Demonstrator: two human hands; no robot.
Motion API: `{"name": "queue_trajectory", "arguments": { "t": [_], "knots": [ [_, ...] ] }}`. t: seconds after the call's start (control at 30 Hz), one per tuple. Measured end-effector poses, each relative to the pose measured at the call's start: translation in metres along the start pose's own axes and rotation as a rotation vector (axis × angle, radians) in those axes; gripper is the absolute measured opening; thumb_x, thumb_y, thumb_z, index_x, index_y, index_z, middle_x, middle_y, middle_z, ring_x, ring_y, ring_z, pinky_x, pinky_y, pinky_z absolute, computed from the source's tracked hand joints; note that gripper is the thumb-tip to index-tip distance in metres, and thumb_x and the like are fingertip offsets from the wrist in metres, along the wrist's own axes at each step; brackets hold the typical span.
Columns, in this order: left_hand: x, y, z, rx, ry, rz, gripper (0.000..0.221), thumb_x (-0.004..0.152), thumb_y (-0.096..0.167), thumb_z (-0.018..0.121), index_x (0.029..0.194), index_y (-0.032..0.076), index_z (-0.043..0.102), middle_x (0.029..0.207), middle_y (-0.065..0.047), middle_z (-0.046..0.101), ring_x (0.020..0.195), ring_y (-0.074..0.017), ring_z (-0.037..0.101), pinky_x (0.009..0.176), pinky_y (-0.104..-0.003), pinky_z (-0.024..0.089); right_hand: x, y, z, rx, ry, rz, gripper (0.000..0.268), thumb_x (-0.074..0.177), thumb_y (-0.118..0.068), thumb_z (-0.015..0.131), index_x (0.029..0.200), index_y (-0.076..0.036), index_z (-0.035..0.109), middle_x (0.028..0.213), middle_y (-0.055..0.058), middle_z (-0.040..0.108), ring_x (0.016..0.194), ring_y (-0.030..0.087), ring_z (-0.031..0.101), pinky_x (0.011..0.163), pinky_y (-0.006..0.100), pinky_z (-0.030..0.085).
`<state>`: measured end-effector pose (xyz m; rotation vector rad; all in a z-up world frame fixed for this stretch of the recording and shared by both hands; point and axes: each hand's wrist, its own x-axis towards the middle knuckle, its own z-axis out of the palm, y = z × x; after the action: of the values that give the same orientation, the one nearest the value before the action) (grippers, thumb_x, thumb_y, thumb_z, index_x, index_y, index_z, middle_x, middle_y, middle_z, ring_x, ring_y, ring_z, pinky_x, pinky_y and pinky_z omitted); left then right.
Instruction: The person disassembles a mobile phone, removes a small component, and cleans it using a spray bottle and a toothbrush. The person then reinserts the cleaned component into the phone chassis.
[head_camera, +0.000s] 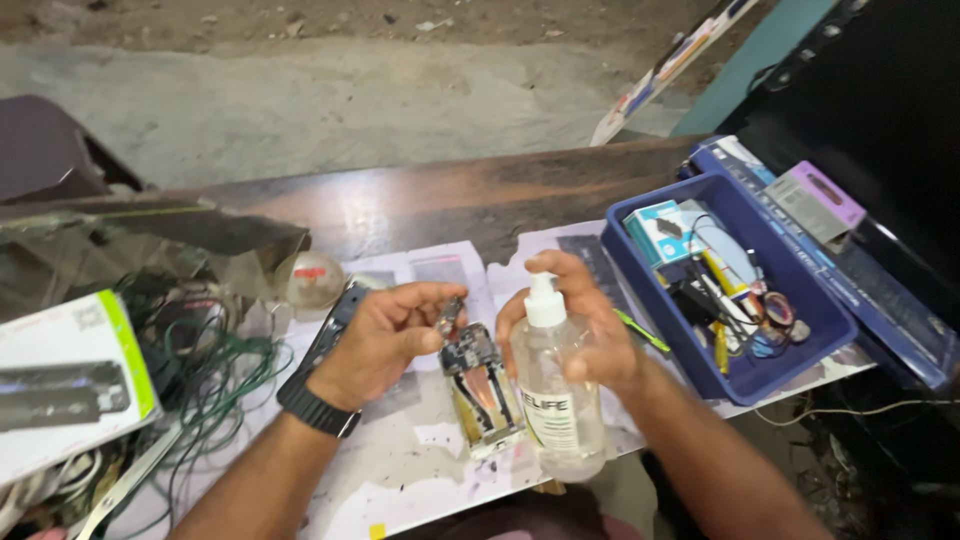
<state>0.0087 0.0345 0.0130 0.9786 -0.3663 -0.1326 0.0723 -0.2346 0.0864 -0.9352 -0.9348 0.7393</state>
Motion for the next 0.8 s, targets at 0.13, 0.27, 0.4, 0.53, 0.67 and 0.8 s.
{"name": "queue_trajectory", "arguments": {
  "t": [0.13, 0.27, 0.4, 0.53, 0.67, 0.8],
  "knots": [
    [-0.001, 0.003, 0.002, -0.018, -0.048, -0.003, 0.061, 0.087, 0.018, 0.085, 0.138, -0.005, 0.061, 0.12, -0.01, 0.072, 0.105, -0.0157, 0.068, 0.095, -0.031, 0.054, -0.007, -0.017, 0.032, -1.217, 0.096, -0.132, 0.088, 0.073, -0.019, 0.086, 0.147, -0.013, 0.039, 0.113, 0.013, 0.069, 0.097, 0.029, 0.074, 0.082, 0.041, 0.059],
    [-0.002, 0.001, 0.002, -0.026, -0.067, -0.025, 0.062, 0.087, 0.018, 0.085, 0.139, -0.005, 0.06, 0.119, -0.012, 0.072, 0.104, -0.017, 0.069, 0.096, -0.033, 0.056, 0.003, -0.018, 0.053, -1.481, 0.077, -0.224, 0.079, 0.072, -0.021, 0.087, 0.137, -0.01, 0.044, 0.115, 0.018, 0.067, 0.093, 0.035, 0.069, 0.075, 0.042, 0.057],
    [-0.001, 0.001, 0.003, -0.031, -0.06, -0.031, 0.061, 0.087, 0.016, 0.084, 0.139, -0.004, 0.061, 0.119, -0.012, 0.073, 0.101, -0.0178, 0.071, 0.094, -0.033, 0.057, 0.01, -0.022, 0.061, -1.537, 0.099, -0.214, 0.077, 0.072, -0.021, 0.087, 0.135, -0.009, 0.045, 0.113, 0.018, 0.067, 0.091, 0.037, 0.069, 0.074, 0.044, 0.057],
    [-0.001, 0.001, 0.004, -0.025, -0.046, -0.022, 0.059, 0.088, 0.015, 0.083, 0.138, -0.004, 0.061, 0.117, -0.011, 0.072, 0.1, -0.0185, 0.071, 0.095, -0.034, 0.058, 0.012, -0.021, 0.058, -1.524, 0.102, -0.214, 0.075, 0.072, -0.021, 0.087, 0.134, -0.009, 0.045, 0.112, 0.018, 0.067, 0.091, 0.037, 0.07, 0.074, 0.044, 0.057],
    [0.0, 0.001, 0.004, 0.002, -0.034, -0.018, 0.058, 0.088, 0.014, 0.083, 0.138, -0.004, 0.061, 0.116, -0.012, 0.073, 0.1, -0.0186, 0.071, 0.094, -0.034, 0.058, 0.013, -0.016, 0.053, -1.551, 0.115, -0.204, 0.074, 0.073, -0.02, 0.087, 0.133, -0.009, 0.045, 0.11, 0.018, 0.068, 0.089, 0.037, 0.07, 0.073, 0.044, 0.057],
    [0.0, -0.001, 0.002, 0.012, -0.042, -0.014, 0.057, 0.088, 0.015, 0.083, 0.138, -0.004, 0.062, 0.115, -0.012, 0.073, 0.099, -0.0188, 0.071, 0.093, -0.034, 0.058, 0.012, -0.015, 0.048, -1.552, 0.133, -0.236, 0.073, 0.074, -0.02, 0.086, 0.133, -0.008, 0.044, 0.109, 0.019, 0.068, 0.089, 0.037, 0.07, 0.073, 0.044, 0.057]
  ]
}}
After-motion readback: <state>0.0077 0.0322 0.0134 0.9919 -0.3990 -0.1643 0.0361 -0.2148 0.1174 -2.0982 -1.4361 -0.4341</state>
